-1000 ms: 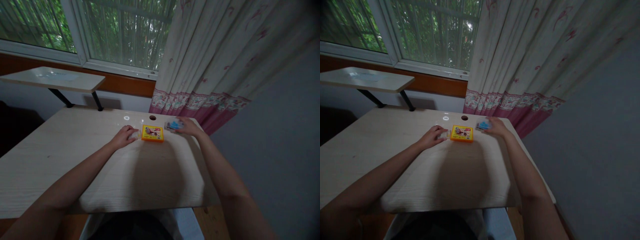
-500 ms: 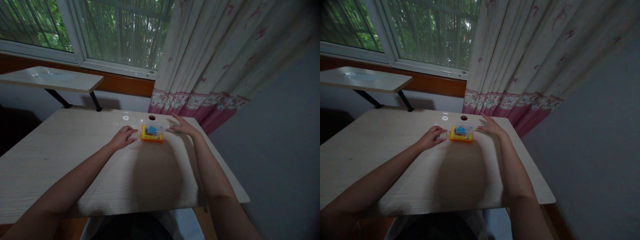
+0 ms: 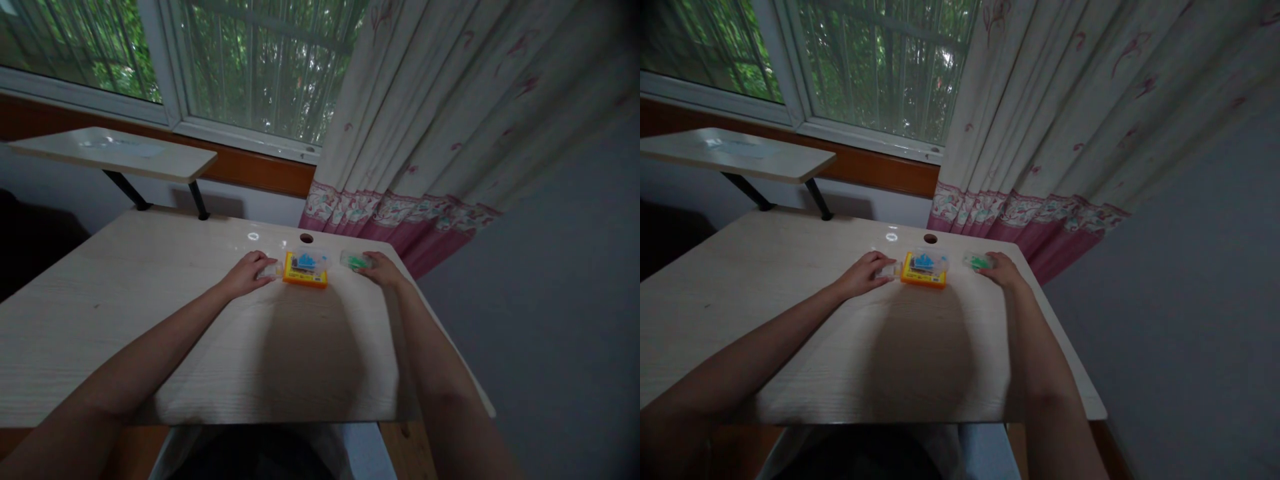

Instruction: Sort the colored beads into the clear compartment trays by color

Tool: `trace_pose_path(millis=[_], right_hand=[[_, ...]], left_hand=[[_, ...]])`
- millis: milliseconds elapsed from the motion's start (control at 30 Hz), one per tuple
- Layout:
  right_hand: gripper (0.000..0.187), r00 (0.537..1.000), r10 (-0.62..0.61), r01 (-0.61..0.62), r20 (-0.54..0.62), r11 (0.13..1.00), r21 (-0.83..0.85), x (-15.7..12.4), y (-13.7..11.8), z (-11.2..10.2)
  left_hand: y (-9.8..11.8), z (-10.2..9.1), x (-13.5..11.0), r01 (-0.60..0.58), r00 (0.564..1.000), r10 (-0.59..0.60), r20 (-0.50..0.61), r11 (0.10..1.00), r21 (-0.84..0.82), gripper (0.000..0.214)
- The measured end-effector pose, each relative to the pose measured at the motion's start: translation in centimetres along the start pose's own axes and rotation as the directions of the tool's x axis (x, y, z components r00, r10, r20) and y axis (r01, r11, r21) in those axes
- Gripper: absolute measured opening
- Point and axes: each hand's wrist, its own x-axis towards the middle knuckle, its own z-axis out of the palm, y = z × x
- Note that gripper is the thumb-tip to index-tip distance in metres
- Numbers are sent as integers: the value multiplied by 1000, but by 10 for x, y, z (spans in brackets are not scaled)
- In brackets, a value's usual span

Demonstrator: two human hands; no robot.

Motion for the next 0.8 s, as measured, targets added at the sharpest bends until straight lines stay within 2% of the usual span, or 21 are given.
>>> trace_pose_path(millis=[100,200,300,367,467,567,700,800], right_hand=[[59,997,-45,50,-57,995,90,-2,-19,0],[66,977,-200,212,-77,959,190,-1,-50,12],[71,930,-366,366,-28,920,140,4,-80,27],[71,914,-404,398,39,911,108,7,-91,33],[75,907,-410,398,90,909,125,4,-96,35],[81,924,-380,359,50,904,231,-6,-91,34],[77,979,-189,203,-75,880,429,-22,-79,49],[87,991,-119,132,-57,847,515,-29,-74,69]], left_hand=[[0,0,0,4,1000,-4,-1,1000,-19,51],[-2,1,0,7,1000,-7,-7,999,-32,53],[-5,2,-2,34,998,-37,-49,998,-57,55],[-5,1,-2,62,991,-70,-113,995,-76,56],[0,-5,1,67,975,-83,-206,994,-86,54],[14,-12,14,39,964,-62,-259,995,-91,50],[46,-13,49,-57,947,17,-321,992,-116,50],[67,-6,81,-113,937,68,-342,987,-114,51]])
